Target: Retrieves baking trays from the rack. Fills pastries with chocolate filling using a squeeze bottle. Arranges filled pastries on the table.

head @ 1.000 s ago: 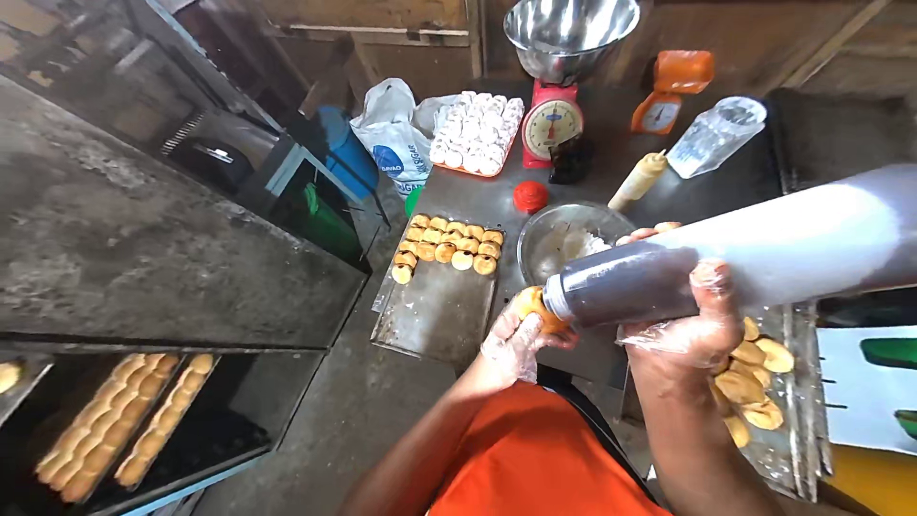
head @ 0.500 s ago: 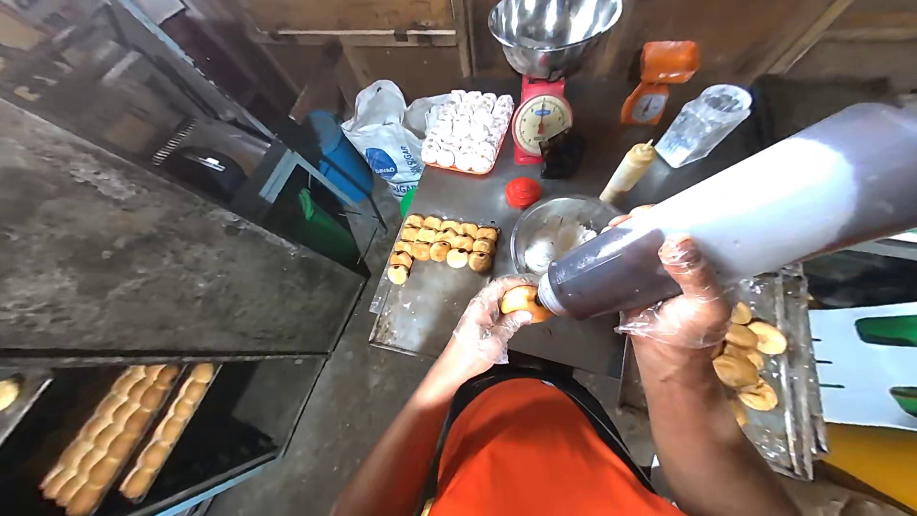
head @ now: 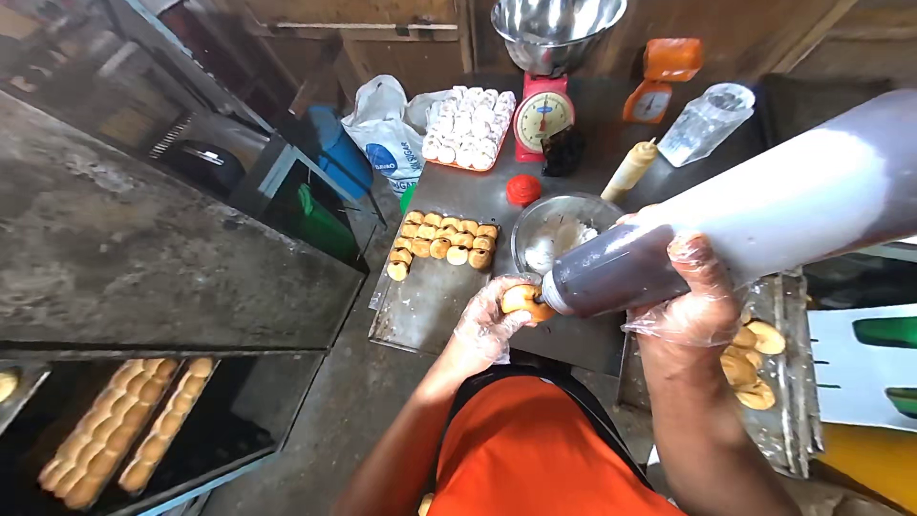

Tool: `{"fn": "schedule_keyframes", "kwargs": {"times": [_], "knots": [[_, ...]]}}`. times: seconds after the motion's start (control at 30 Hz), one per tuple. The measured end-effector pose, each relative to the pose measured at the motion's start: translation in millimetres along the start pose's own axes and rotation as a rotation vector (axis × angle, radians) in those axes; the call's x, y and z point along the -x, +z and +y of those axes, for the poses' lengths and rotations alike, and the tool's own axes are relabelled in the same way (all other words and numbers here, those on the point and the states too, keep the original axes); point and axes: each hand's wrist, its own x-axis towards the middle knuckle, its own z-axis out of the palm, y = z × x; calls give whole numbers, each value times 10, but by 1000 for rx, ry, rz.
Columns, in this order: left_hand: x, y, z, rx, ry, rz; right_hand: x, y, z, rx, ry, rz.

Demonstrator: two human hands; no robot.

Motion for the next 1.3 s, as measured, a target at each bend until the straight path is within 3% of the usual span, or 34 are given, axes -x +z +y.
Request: {"fn": "schedule_keyframes", "kwargs": {"times": [0.67, 0.87, 1.03, 1.1, 1.2, 1.3], "knots": [[-10, -91, -115, 145, 17, 0, -82, -63, 15, -67, 91, -36], [-27, -157, -149, 270, -10, 38, -123, -29, 76, -9, 173, 140], [-39, -379, -276, 130, 26, 101, -150, -124, 299, -54, 365, 347], [-44, -582, -363, -64, -7, 149, -125, -236, 424, -67, 436, 359], [-129, -1097, -544, -368, -186, 267, -24, -393, 581, -83, 462, 361], [-256, -1880, -855, -758, -279, 330, 104, -535, 681, -2, 443, 401]]}}
